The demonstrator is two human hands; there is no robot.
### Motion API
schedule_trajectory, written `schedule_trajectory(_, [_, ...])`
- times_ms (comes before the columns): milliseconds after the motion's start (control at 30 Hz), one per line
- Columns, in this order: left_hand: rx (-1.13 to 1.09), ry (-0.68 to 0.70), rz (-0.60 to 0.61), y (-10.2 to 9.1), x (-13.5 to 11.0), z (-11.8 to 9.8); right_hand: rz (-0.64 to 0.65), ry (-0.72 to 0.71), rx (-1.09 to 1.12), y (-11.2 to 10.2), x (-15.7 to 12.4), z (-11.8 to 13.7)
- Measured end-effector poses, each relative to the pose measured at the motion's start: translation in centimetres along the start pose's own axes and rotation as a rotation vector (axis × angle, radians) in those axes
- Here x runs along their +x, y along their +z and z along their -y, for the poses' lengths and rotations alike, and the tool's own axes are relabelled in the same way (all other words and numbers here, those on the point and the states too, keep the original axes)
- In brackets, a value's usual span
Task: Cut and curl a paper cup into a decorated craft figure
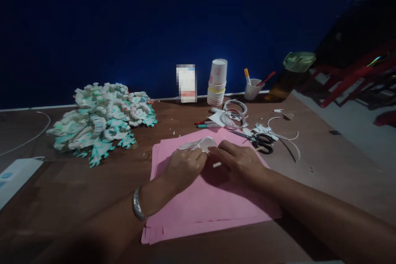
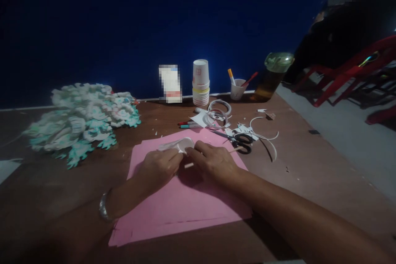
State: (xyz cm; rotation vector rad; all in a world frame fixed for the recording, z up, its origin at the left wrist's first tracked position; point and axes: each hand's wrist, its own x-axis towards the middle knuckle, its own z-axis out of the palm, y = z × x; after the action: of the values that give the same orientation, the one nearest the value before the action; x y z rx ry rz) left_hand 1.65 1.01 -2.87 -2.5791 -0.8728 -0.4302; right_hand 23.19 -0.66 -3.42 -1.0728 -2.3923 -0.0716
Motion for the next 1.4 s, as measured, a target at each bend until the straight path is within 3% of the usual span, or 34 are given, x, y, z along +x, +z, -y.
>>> schedule_trajectory(367, [-0.032,-0.092,0.044,0.3,0.2,0.1,0.026,0.071,0.008,1.4,0.4,-1.0])
schedule_trajectory(533, [-0.073,-0.135,-0.019,-0.8,0.1,0.0,0.034,0.116,0.006,1.1,0.4,-1.4])
schedule_trajectory(700, [-0.206,-0.016,-0.057,-2.0,-0.8,0.1,0.056,0.191,-0.006,0.8,0.6,-1.8])
schedule_trajectory(900, [-0.123,0.11,-0.044,-2.1,-0.5,-0.3,0.034,0.273,0.135,0.8,0.7,-1.2])
schedule_trajectory(1200, [-0.059,-0.046,0.057,-1.7,-0.3,0.2,0.06,0.189,0.158,0.3,0.5,0.1])
schedule_trajectory(1400, [-0.065,0.063,-0.029,-2.1,-0.4,0.0,0.127,0.156,0.258,0.5,0.2,-0.6])
